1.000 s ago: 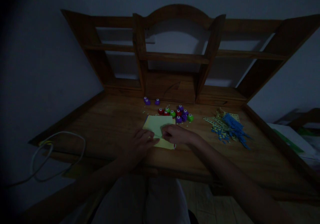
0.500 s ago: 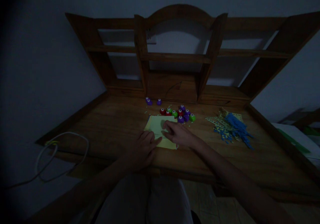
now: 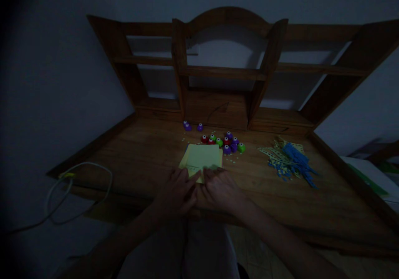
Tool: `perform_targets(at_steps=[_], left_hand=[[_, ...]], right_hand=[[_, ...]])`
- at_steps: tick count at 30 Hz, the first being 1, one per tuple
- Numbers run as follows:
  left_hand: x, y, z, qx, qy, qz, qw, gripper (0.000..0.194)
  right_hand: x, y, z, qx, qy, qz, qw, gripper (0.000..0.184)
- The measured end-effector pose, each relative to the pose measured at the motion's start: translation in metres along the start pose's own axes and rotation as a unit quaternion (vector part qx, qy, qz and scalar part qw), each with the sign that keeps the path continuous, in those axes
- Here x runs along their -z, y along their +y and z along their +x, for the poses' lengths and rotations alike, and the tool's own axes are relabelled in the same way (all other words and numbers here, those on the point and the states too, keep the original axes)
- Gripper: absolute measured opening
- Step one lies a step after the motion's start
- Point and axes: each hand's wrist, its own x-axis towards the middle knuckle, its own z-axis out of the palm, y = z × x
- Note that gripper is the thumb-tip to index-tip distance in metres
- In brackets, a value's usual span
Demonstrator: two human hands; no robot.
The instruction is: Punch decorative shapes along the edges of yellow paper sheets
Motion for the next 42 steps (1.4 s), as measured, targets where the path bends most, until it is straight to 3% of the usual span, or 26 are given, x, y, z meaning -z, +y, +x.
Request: perform_targets(at_steps=[8, 18, 24, 29, 36, 42], left_hand=[[-0.002, 0.003, -0.007, 0.021, 0.046, 0.038, 0.998, 0.047], [-0.003, 0.015, -0.009, 0.034, 0.051, 0.071, 0.996, 0.036], [-0.003, 0.004, -0.027, 0.015, 0.093, 0.040, 0.995, 0.051], [-0.003, 0.007, -0.019, -0.074, 0.037, 0.016, 0.996, 0.059], [-0.019, 0.014, -0.017, -0.053, 0.041, 0.039, 0.997, 0.058], [-0.020, 0.014, -0.023, -0.049, 0.028, 0.061, 0.997, 0.060]], right_hand=[[0.003, -0.001, 0.001, -0.010, -0.020, -0.006, 1.000, 0.039], [0.001, 0.002, -0.007, -0.027, -0.032, 0.021, 0.999, 0.048], [0.002, -0.001, -0.016, -0.032, -0.003, 0.024, 0.999, 0.050], [0.005, -0.003, -0.016, -0.037, -0.019, 0.009, 0.999, 0.050], [0.000, -0.006, -0.014, -0.039, -0.032, -0.017, 0.999, 0.052], [-0.007, -0.006, -0.016, -0.045, -0.041, -0.037, 0.997, 0.053]])
